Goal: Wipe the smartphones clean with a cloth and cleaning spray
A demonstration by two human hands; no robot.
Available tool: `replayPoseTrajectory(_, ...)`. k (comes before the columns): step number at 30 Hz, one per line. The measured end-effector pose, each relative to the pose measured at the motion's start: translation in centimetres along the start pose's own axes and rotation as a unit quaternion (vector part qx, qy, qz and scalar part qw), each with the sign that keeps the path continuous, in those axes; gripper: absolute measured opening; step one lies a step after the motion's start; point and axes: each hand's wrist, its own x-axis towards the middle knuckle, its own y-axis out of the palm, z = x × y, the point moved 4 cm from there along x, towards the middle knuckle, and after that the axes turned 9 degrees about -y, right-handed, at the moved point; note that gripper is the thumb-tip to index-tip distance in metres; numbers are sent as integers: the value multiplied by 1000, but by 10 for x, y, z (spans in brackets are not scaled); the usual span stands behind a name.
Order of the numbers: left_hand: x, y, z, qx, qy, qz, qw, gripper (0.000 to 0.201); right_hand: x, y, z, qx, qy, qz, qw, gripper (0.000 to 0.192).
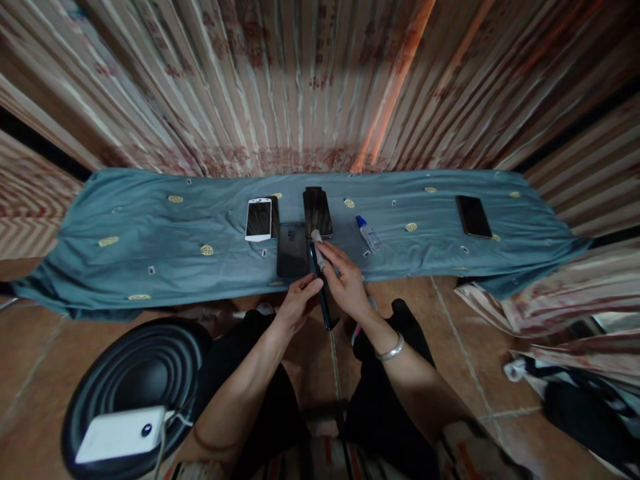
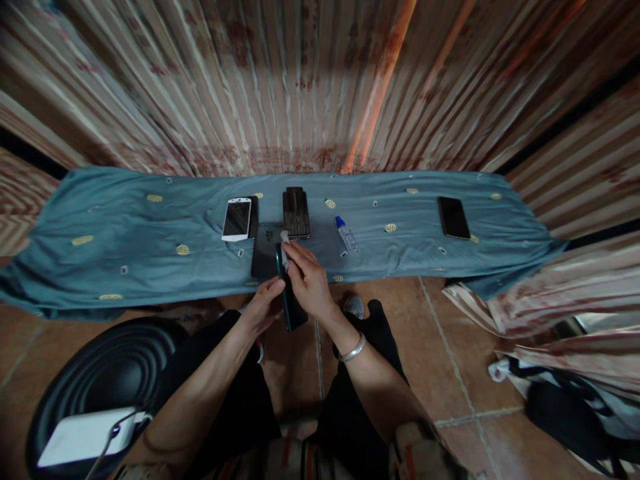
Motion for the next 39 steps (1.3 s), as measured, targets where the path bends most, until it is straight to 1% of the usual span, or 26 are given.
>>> replayPoseTrajectory(4,0,-1,-3,4,7,2,1000,50,-2,1,-9,0,29,-8,1000,42)
replayPoseTrajectory(7,2,-3,-2,5,5,-1,1000,53,-2,1,-8,2,37,-13,999,41)
replayPoseTrajectory(13,4,-3,4,17,-14,-10,1000,57,-1,0,2,18,10,-8,1000,39)
replayPoseTrajectory(17,2,-2,4,21,-11,-5,1000,56,-1,0,2,18,9,1,1000,39)
replayPoseTrajectory(25,-3,-5,-2,10,6,-5,1000,52,-3,5,-12,6,20,0,1000,41)
replayPoseTrajectory(30,-6,-5,-5,15,9,-6,1000,52,-4,9,-18,30,47,-14,998,39)
replayPoseTrajectory(34,-7,-5,-5,28,8,-4,1000,51,-4,8,-11,37,51,-23,998,37)
replayPoseTrajectory(39,-10,-5,-3,36,7,-1,999,51,-6,4,9,25,3,-5,1000,37)
